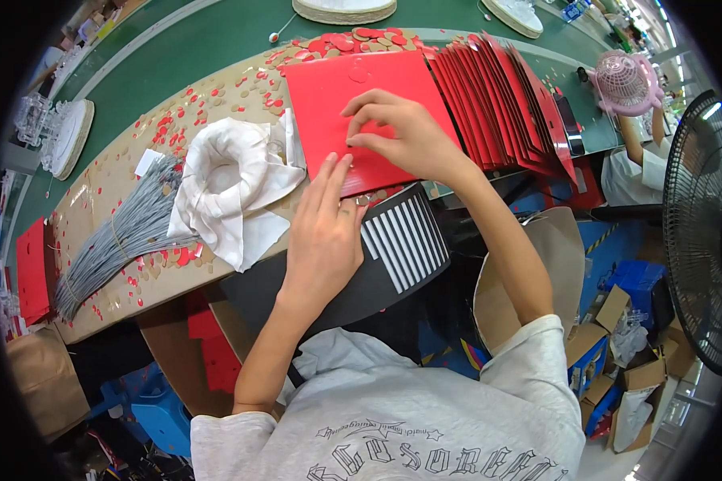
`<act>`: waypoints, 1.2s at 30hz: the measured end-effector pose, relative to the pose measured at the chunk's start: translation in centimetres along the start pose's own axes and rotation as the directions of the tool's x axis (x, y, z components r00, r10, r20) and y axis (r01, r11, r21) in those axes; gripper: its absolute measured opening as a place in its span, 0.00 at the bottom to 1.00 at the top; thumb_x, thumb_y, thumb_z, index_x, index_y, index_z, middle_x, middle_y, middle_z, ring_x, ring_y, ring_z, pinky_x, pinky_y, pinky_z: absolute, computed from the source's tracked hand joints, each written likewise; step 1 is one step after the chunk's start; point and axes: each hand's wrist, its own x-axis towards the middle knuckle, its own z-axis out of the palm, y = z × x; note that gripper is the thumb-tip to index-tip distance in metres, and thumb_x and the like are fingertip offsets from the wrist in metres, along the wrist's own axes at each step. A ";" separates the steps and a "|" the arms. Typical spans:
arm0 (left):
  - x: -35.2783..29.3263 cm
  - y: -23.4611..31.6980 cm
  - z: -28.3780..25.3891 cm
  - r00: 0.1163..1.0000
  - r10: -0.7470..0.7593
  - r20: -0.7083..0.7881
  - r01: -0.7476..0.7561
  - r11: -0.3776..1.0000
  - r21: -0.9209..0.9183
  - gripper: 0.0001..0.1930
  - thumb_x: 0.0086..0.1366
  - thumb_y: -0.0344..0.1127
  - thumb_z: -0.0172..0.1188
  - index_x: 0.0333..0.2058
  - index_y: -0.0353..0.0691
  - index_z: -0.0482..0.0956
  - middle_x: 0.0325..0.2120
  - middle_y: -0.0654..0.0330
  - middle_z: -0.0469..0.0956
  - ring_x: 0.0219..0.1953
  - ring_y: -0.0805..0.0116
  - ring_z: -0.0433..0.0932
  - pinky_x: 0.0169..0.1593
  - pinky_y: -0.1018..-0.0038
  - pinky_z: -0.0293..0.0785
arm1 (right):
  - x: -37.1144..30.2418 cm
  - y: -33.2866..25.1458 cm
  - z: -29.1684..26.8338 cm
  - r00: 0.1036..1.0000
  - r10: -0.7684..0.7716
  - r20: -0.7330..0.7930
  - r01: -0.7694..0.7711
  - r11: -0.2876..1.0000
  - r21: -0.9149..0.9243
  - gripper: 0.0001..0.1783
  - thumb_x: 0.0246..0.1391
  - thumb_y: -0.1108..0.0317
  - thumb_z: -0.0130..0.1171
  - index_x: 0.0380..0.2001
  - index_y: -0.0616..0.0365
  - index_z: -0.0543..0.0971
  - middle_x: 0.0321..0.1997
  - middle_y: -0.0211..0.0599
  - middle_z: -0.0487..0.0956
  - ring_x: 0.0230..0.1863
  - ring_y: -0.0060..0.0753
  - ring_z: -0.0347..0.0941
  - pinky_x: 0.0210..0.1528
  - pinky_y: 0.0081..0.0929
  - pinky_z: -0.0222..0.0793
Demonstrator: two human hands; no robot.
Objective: Assembling light fixture components on a production line.
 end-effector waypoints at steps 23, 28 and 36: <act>0.5 -0.5 1.5 0.992 0.035 0.120 -0.047 0.994 0.100 0.10 0.66 0.25 0.57 0.34 0.18 0.78 0.57 0.42 0.72 0.63 0.40 0.69 0.65 0.48 0.66 | 1.6 6.4 1.4 0.963 -0.049 -0.265 -0.134 0.765 -0.630 0.14 0.59 0.63 0.61 0.45 0.55 0.85 0.49 0.35 0.77 0.49 0.42 0.74 0.49 0.37 0.76; 0.2 -0.6 1.6 0.997 0.020 0.078 -0.025 0.998 0.061 0.10 0.65 0.24 0.57 0.32 0.18 0.78 0.57 0.41 0.72 0.63 0.39 0.69 0.65 0.47 0.65 | 2.9 6.2 0.3 0.970 0.014 -0.243 -0.163 0.777 -0.608 0.13 0.58 0.61 0.62 0.45 0.46 0.86 0.48 0.34 0.76 0.50 0.41 0.74 0.50 0.36 0.76; 0.0 -0.4 1.8 0.998 0.008 0.057 -0.010 1.000 0.029 0.10 0.65 0.24 0.57 0.33 0.17 0.78 0.57 0.41 0.72 0.64 0.39 0.67 0.65 0.48 0.65 | 3.9 7.2 0.3 0.953 0.008 -0.302 -0.170 0.841 -0.514 0.13 0.58 0.64 0.61 0.45 0.42 0.86 0.49 0.32 0.77 0.52 0.37 0.75 0.47 0.37 0.78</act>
